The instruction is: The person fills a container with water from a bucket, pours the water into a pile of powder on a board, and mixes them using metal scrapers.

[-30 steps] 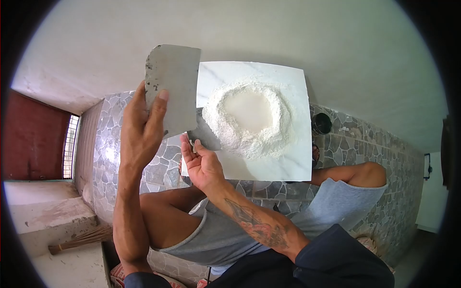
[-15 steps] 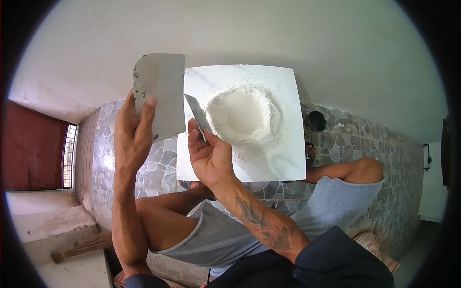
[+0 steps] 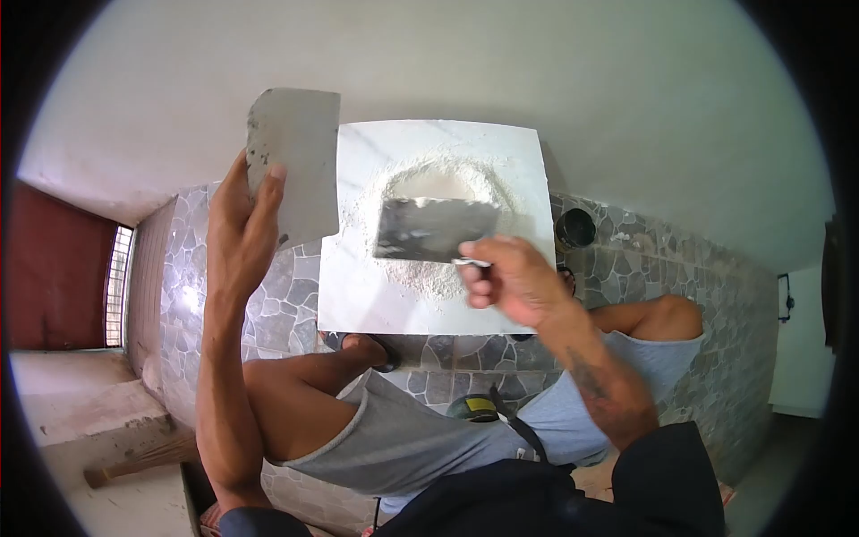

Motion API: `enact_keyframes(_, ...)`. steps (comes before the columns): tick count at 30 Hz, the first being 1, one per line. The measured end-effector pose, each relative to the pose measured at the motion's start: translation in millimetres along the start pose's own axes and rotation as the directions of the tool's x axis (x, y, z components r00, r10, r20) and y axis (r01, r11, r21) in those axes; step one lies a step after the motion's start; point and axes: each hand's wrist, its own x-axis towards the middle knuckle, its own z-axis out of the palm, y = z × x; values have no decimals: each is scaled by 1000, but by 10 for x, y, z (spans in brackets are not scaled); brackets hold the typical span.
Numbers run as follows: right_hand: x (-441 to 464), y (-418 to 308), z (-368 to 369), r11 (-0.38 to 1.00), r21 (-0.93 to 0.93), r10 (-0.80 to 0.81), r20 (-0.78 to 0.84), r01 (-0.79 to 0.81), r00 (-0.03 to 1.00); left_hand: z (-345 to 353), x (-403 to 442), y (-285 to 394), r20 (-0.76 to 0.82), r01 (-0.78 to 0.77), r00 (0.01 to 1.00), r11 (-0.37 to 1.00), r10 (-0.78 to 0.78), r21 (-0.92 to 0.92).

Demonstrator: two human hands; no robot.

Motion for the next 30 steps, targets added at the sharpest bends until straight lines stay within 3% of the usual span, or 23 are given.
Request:
enact_keyframes(3, -178, -353, -208, 910, -410, -103, -96, 54, 990, 64, 1, 27, 24, 25, 999, 999, -24, -30)
enact_keyframes(5, -281, -574, -199, 702, -703, -276, -116, 117, 954, 117, 0, 71, 71, 46, 997, 998, -43, -47)
enact_keyframes(7, -290, -726, -122, 388, -917, -428, -92, 91, 899, 225, 5, 36, 91, -60, 994, 995, 67, -78)
enact_keyframes(8, -266, -775, -54, 202, -979, -489, -71, 34, 869, 269, 3, 57, 103, -117, 987, 989, 126, -93)
enact_keyframes(9, -241, -814, -12, 15, -999, -545, -41, -39, 837, 312, -8, 104, 142, -79, 986, 993, 90, -83)
enact_keyframes(12, -110, -869, 19, -93, -995, -575, 16, -46, 818, 449, -36, 270, 267, -15, 963, 1000, 21, -22)
enact_keyframes(18, 29, -874, 169, -91, -996, -641, 60, 1, 765, 862, -131, 425, 340, -176, 927, 984, 161, 13)
enact_keyframes(21, 44, -881, 298, 15, -1000, -609, 13, 28, 793, 1077, -174, 381, 321, -269, 916, 962, 241, 46)
enact_keyframes(23, 25, -941, 327, 186, -981, -545, -65, 46, 836, 1144, -148, 349, 288, -315, 918, 943, 274, 109)
enact_keyframes(25, -54, -999, 362, 288, -952, -564, -81, 104, 822, 1107, -63, 311, 297, -258, 931, 957, 210, 131)
enact_keyframes(27, -92, -1094, 294, 264, -957, -574, -55, 121, 817, 1049, 16, 290, 265, -231, 945, 965, 193, 123)
enact_keyframes(28, -108, -1146, 254, 255, -958, -579, -44, 129, 814, 1005, 29, 299, 283, -131, 955, 980, 84, 151)
enact_keyframes(30, -146, -1246, 207, 224, -970, -604, -59, 98, 795, 935, 54, 319, 244, -134, 962, 990, 122, 37)
